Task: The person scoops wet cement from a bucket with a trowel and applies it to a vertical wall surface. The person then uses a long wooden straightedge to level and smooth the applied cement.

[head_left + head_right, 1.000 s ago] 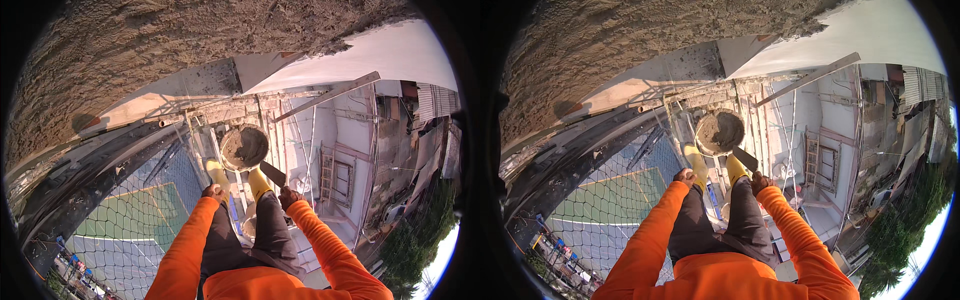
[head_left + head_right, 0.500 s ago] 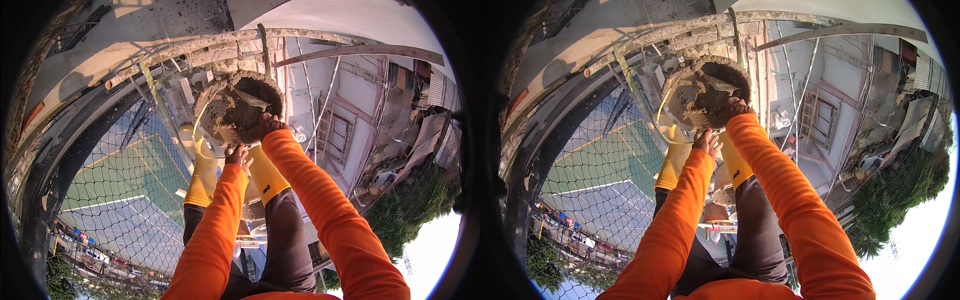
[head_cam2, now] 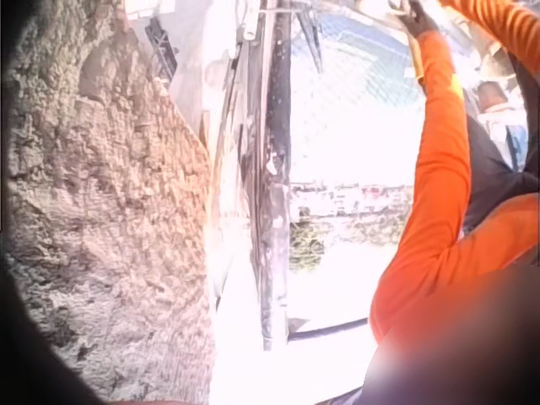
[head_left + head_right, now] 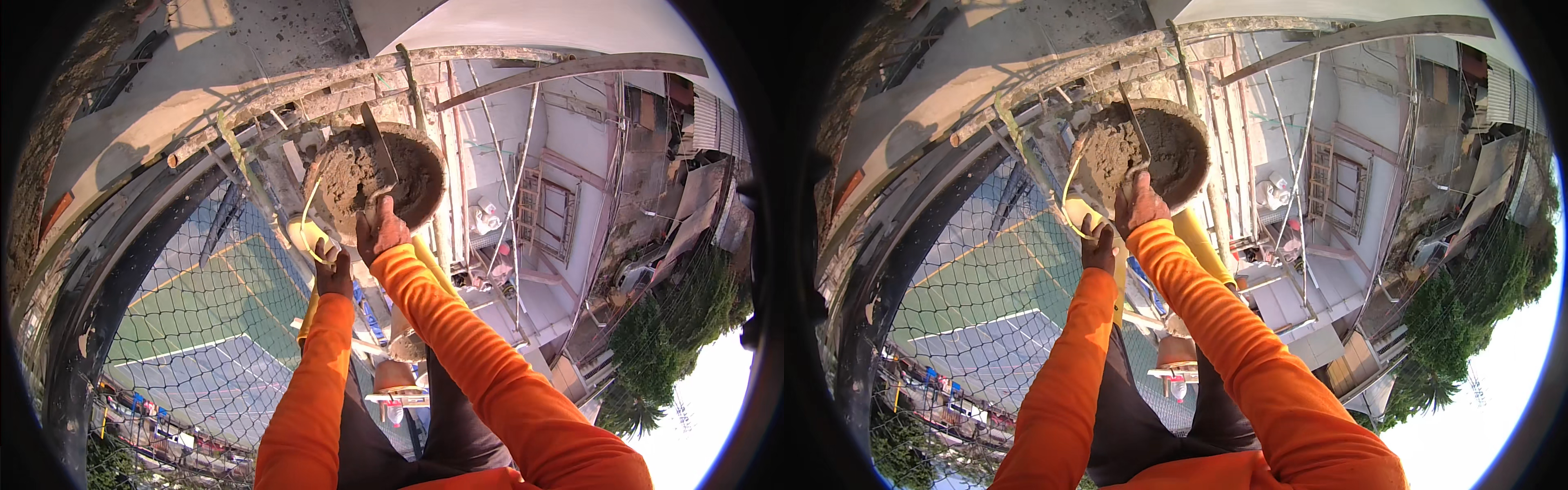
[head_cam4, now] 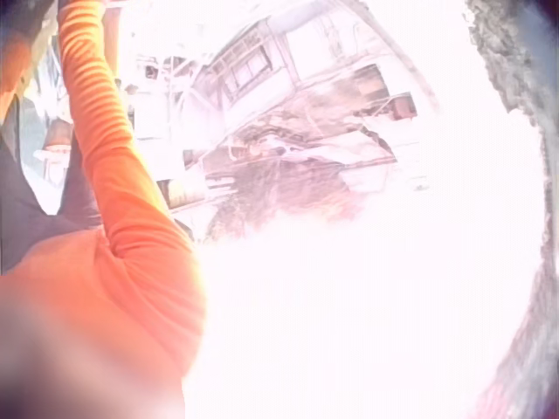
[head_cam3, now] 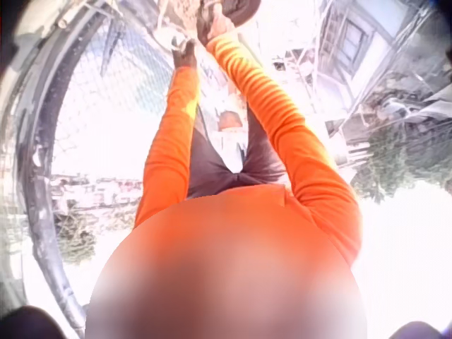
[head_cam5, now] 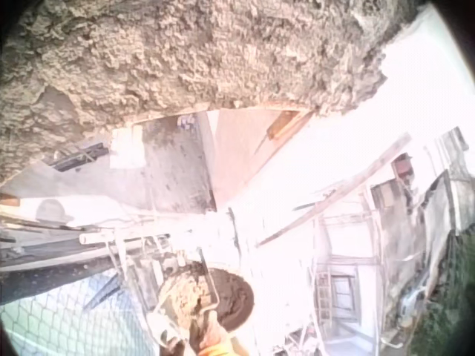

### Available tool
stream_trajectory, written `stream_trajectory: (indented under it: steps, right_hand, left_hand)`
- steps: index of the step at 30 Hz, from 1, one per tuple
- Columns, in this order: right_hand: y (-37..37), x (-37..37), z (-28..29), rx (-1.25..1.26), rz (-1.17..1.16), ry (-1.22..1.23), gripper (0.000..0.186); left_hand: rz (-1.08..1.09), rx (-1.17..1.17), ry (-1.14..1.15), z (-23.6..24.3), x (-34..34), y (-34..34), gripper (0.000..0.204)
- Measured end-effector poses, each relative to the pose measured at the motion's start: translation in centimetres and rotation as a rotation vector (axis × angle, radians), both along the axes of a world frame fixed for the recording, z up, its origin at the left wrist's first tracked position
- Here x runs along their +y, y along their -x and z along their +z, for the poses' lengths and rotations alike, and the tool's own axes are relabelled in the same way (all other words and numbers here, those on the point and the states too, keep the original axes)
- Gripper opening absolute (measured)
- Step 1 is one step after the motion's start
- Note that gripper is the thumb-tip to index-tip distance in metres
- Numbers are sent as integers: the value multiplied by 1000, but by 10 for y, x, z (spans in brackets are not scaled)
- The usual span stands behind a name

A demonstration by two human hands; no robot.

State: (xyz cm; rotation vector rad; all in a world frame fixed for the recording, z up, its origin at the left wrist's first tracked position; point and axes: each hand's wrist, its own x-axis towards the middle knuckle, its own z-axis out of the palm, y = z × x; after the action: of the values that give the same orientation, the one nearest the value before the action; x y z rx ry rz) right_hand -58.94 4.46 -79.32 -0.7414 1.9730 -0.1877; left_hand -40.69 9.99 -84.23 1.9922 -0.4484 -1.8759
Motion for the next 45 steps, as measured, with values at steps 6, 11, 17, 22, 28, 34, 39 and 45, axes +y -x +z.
stream_trajectory:
  steps: [6, 11, 17, 22, 28, 34, 39, 45]
  right_hand:
    - [24, 38, 25, 214, -12, 27, 46]
    - [23, 58, 45, 12, 555, -194, 43]
    - [61, 43, 29, 254, 472, -126, 43]
    - [93, -72, -32, 229, 659, -522, 33]
    - [25, -121, -22, 124, 792, -411, 29]
    - [64, -15, 17, 114, 910, -114, 37]
    - [115, -9, 41, 201, 606, -336, 38]
    - [22, 31, 121, -16, 630, -303, 51]
  left_hand:
    - [156, 125, -296, 1, 8, 25, 84]
    - [416, 300, -544, -21, 28, 55, 87]
    - [642, 332, -461, -15, 21, 98, 82]
    - [410, 129, 16, 13, -21, 74, 52]
    - [67, 94, 369, -11, -73, 24, 43]
    - [-84, 33, 321, 1, -84, 38, 38]
    - [-254, -81, 327, 88, -94, 41, 34]
    - [-382, -130, 289, 250, -90, 24, 25]
